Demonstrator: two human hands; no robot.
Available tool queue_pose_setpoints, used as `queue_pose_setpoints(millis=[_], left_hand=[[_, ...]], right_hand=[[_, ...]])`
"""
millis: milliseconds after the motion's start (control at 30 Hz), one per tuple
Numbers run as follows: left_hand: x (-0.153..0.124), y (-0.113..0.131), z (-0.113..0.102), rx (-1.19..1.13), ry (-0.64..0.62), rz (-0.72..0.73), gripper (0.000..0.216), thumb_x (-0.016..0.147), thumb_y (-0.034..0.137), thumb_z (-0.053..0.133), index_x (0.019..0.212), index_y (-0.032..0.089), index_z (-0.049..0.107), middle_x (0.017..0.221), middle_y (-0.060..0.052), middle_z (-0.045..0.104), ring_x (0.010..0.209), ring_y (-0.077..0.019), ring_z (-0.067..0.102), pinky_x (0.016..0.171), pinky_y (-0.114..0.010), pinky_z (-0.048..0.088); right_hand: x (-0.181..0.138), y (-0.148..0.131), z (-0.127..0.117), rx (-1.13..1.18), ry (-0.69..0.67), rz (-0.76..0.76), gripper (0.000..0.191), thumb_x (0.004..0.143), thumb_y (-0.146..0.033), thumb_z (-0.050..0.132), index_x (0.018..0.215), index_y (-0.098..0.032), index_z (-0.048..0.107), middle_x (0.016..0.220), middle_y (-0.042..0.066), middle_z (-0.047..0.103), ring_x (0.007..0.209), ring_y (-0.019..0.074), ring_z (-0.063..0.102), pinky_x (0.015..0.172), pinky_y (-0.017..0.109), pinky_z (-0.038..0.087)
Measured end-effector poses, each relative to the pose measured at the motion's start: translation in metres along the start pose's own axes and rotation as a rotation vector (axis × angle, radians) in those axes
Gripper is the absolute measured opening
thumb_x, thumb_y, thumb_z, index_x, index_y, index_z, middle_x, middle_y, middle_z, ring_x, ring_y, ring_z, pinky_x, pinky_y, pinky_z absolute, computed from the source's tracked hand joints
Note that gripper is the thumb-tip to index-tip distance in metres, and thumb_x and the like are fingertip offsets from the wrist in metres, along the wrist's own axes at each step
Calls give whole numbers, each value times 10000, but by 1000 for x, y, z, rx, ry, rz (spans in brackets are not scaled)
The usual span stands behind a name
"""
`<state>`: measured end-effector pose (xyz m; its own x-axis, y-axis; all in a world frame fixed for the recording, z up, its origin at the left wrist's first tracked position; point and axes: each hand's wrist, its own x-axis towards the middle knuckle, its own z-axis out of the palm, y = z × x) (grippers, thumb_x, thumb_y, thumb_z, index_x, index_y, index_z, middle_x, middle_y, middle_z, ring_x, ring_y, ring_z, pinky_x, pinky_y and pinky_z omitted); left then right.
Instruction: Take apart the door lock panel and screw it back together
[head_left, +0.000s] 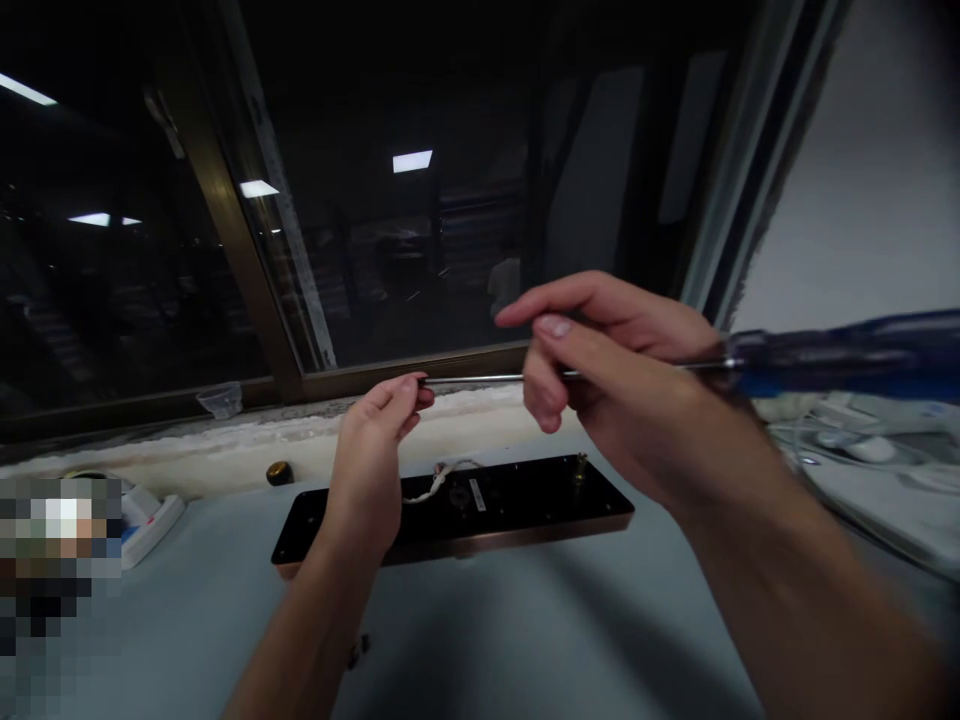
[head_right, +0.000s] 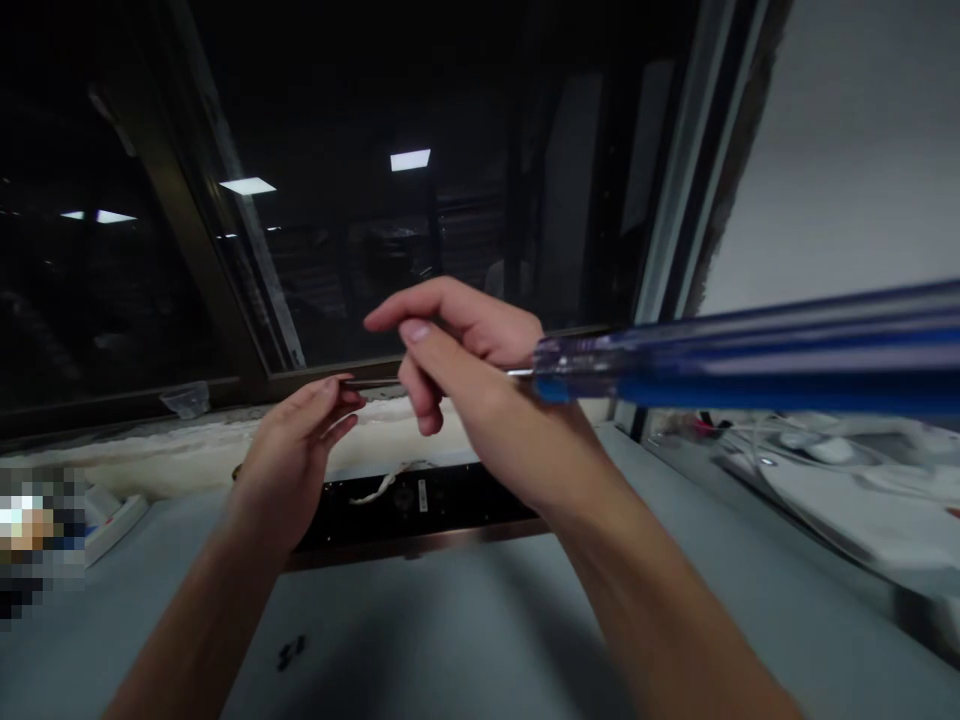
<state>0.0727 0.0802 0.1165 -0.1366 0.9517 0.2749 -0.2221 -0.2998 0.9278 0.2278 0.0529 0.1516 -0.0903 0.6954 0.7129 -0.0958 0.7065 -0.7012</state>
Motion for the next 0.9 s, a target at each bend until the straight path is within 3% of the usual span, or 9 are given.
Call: queue_pose_setpoints(millis=[100,233,400,500,600,667,800,833,900], left_hand=[[3,1,-1,364,-40,163,162,751,301,560,766,189,676,770,-7,664,836,-161,559,817,-265,358],[6,2,-7,708,-325,150,251,780,335,496,675,193,674,779,-3,678,841,-201,574,764,-267,380],[4,-3,-15,921,-717,142,293,811,316,422,739,219,690,723,4,675,738,-190,586,679,-263,404],[2,-7,-16,1075,-813,183,306,824,259,387,818,225,690,801,-15,690,785,-198,593,729,-286,403],[7,-8,-18,1052,-781,253,267,806,245,435,911,236,680,954,-31,683,918,-213,577,825,-311,385],[14,-5,-22,918,-650,290,225,776,256,493,892,238,685,978,-34,677,901,-200,582,789,-282,406],[33,5,-45,658,-224,201,299,772,396,494,861,195,695,586,-31,654,474,-142,526,529,-239,409],[37,7,-53,677,-182,146,351,770,446,482,840,182,703,513,-32,629,452,-150,524,533,-248,414],[43,9,-71,821,-192,81,374,725,491,531,851,188,710,627,-72,689,636,-205,618,675,-282,440]], right_hand=[[5,1,-8,66,58,139,137,828,-186,456,788,-227,581,463,-55,405,384,71,391,385,226,296],[9,0,-18,55,91,313,140,810,-154,441,777,-199,569,428,-58,379,337,57,343,341,211,239],[11,10,-24,-72,-54,550,143,801,-171,433,798,-166,575,369,-70,347,312,39,250,314,186,161],[12,22,-25,-136,-149,625,154,796,-199,433,836,-168,579,369,-72,347,319,41,236,311,177,156],[13,34,-25,-195,-226,657,173,796,-215,422,859,-175,578,374,-74,350,322,45,234,314,174,162],[13,39,-22,-213,-262,683,176,799,-233,419,873,-182,570,381,-76,357,329,49,237,316,171,170],[12,46,-16,-230,-295,693,174,799,-238,414,893,-181,550,384,-82,353,335,51,241,319,169,162],[12,48,-15,-233,-306,693,175,799,-239,414,896,-180,548,383,-83,352,334,51,242,321,169,160],[12,50,-13,-241,-322,694,178,800,-244,418,903,-181,547,382,-85,350,335,50,245,325,167,164]])
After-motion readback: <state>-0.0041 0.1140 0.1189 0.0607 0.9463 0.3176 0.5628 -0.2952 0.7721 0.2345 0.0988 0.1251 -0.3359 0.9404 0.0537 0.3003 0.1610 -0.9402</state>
